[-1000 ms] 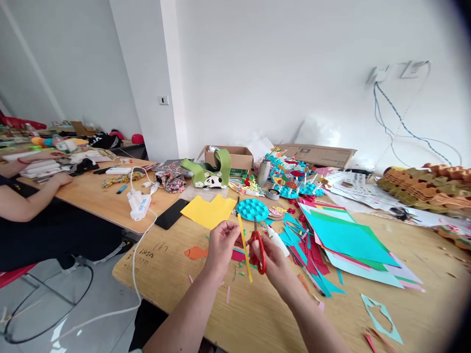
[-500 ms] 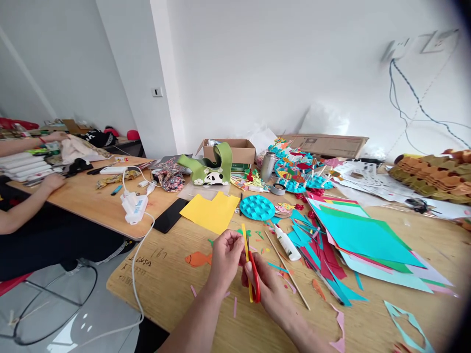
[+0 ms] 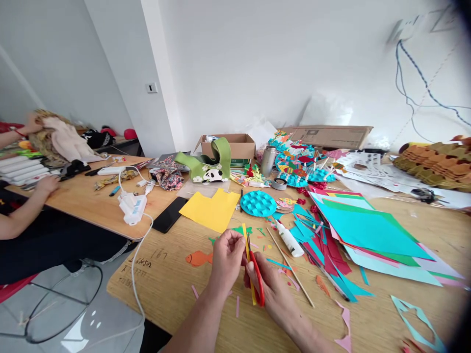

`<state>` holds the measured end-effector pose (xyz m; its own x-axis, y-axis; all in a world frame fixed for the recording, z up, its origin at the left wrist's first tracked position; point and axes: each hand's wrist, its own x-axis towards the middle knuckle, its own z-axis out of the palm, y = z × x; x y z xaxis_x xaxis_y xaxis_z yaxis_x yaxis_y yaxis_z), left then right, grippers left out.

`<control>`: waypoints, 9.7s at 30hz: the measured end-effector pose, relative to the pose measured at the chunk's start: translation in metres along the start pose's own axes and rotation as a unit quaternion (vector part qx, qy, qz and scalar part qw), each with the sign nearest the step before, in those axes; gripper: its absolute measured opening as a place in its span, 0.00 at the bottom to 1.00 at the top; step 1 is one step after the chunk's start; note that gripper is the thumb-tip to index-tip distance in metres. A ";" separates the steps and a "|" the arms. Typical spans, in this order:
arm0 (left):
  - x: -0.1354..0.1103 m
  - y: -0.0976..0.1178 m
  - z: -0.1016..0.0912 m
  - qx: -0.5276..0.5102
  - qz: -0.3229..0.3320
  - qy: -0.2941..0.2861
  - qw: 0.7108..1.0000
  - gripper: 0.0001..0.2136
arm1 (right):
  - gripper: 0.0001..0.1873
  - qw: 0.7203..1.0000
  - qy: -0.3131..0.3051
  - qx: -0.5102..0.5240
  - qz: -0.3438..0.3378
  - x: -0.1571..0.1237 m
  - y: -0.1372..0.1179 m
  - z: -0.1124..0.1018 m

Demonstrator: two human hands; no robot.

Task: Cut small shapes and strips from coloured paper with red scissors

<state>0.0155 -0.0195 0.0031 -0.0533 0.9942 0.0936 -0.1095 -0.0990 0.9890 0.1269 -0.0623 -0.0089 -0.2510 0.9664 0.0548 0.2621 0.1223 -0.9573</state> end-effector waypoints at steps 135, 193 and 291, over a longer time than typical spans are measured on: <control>0.001 -0.004 0.000 -0.026 -0.020 0.022 0.999 0.07 | 0.18 1.000 0.006 -0.017 0.009 0.003 0.004 0.003; 0.003 -0.001 -0.001 -0.051 -0.034 0.032 0.998 0.10 | 0.18 0.999 0.036 -0.035 -0.001 0.003 0.007 0.007; -0.001 0.001 0.000 -0.041 -0.037 0.025 0.998 0.07 | 0.27 1.000 0.022 0.016 0.014 0.002 0.000 0.008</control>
<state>0.0153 -0.0203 0.0039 -0.0922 0.9956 0.0135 -0.1957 -0.0314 0.9802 0.1189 -0.0624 -0.0108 -0.2030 0.9784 0.0400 0.2373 0.0888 -0.9674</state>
